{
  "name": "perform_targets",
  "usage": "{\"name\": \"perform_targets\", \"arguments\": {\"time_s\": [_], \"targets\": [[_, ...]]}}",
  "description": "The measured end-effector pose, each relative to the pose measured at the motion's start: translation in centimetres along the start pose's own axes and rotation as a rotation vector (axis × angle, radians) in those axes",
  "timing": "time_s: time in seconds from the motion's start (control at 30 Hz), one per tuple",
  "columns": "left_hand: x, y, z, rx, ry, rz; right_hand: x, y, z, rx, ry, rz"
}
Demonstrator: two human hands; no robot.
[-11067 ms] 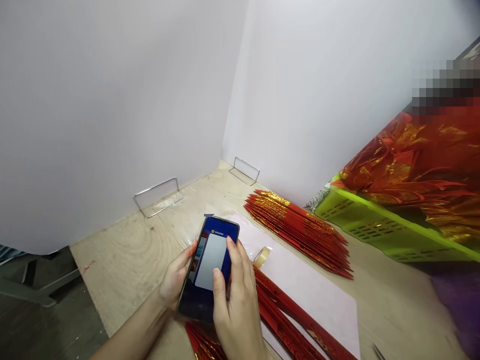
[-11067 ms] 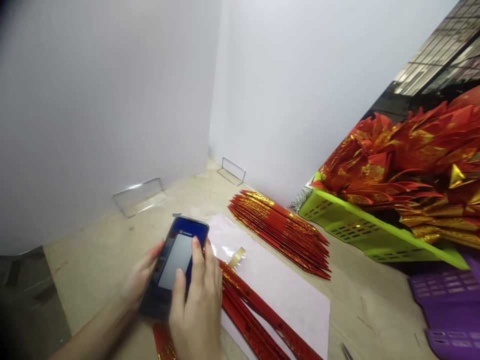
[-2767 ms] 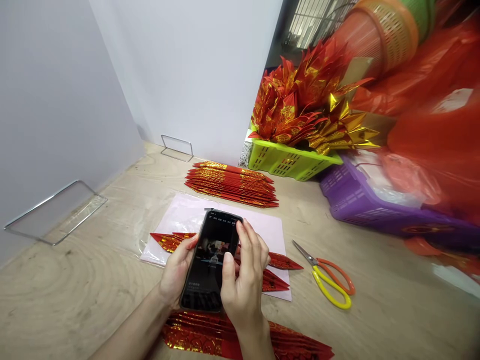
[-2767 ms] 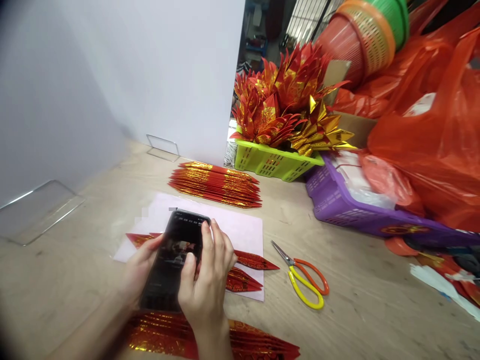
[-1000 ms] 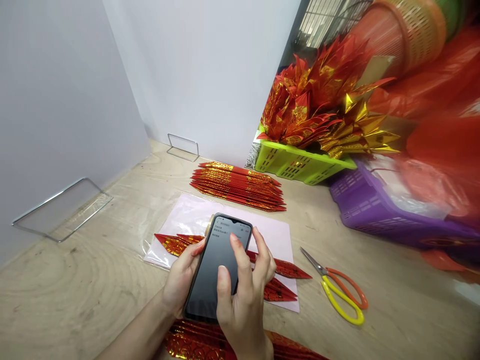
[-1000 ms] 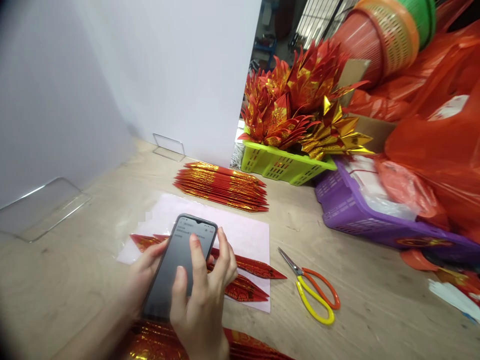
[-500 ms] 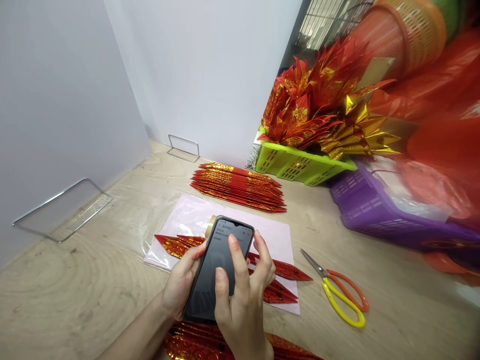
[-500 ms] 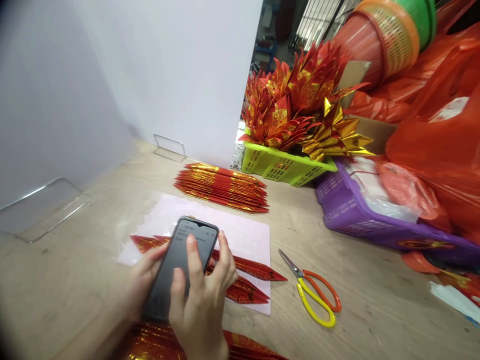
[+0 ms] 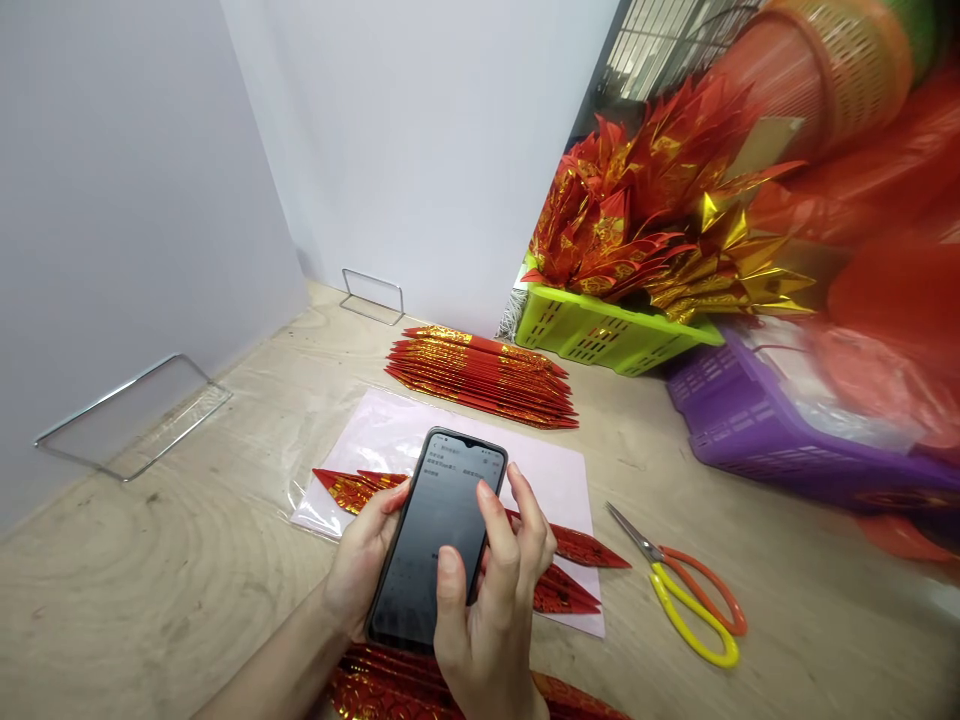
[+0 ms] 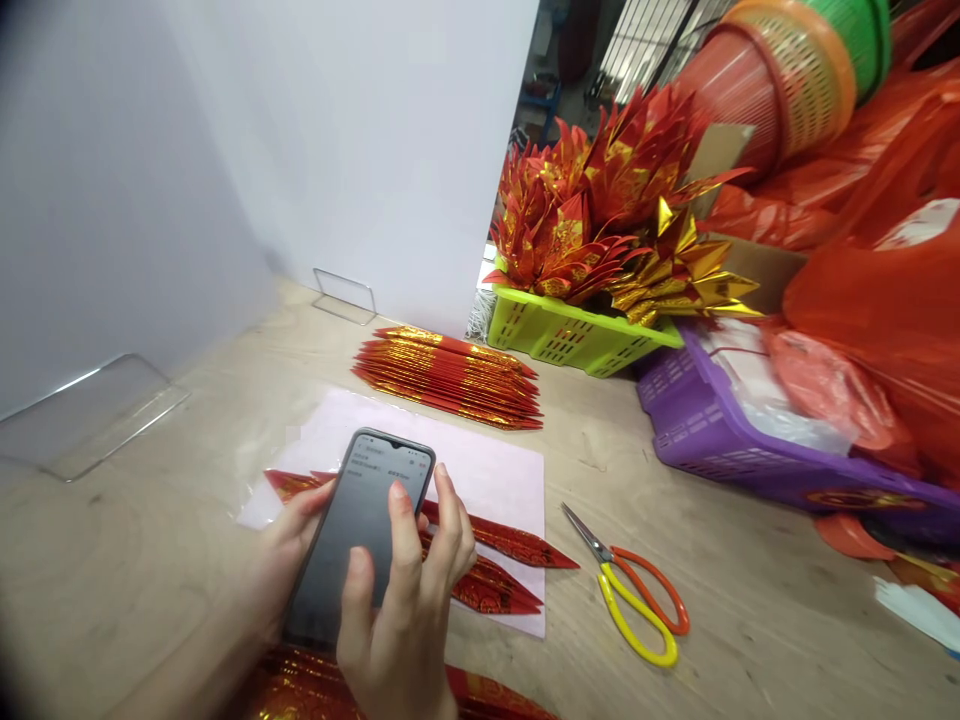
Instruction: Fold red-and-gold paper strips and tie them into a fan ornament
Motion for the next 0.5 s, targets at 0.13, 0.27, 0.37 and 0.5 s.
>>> {"name": "perform_targets", "arguments": {"time_s": [0.13,0.27,0.37,0.5], "targets": [[0.11,0.65,0.08,-0.048,-0.027,0.010,-0.10,-0.13,-0.14,-0.005,-0.008,0.005],[0.10,1.08,0.02,-0.163,-0.118,0.051,-0.17,-0.22,-0.18,-0.003,-0.015,0.005],[0.00,0.92,-0.09,-0.197,-0.114,0.052,-0.19,-0.24,-0.18,-0.001,-0.020,0.007],[-0.16,0.49,-0.11,-0.132,-0.031,-0.009,-0.21,-0.27,-0.28,0.002,-0.028,0.025]]}}
Point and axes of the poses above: each hand's wrist, its own z-axis towards the middle knuckle, its own y-axis out of the back of the hand, x = y × z, the point moved 1 cm from there along z, towards the middle knuckle, and after that the axes turned 7 degrees about x, right-handed, at the moved point
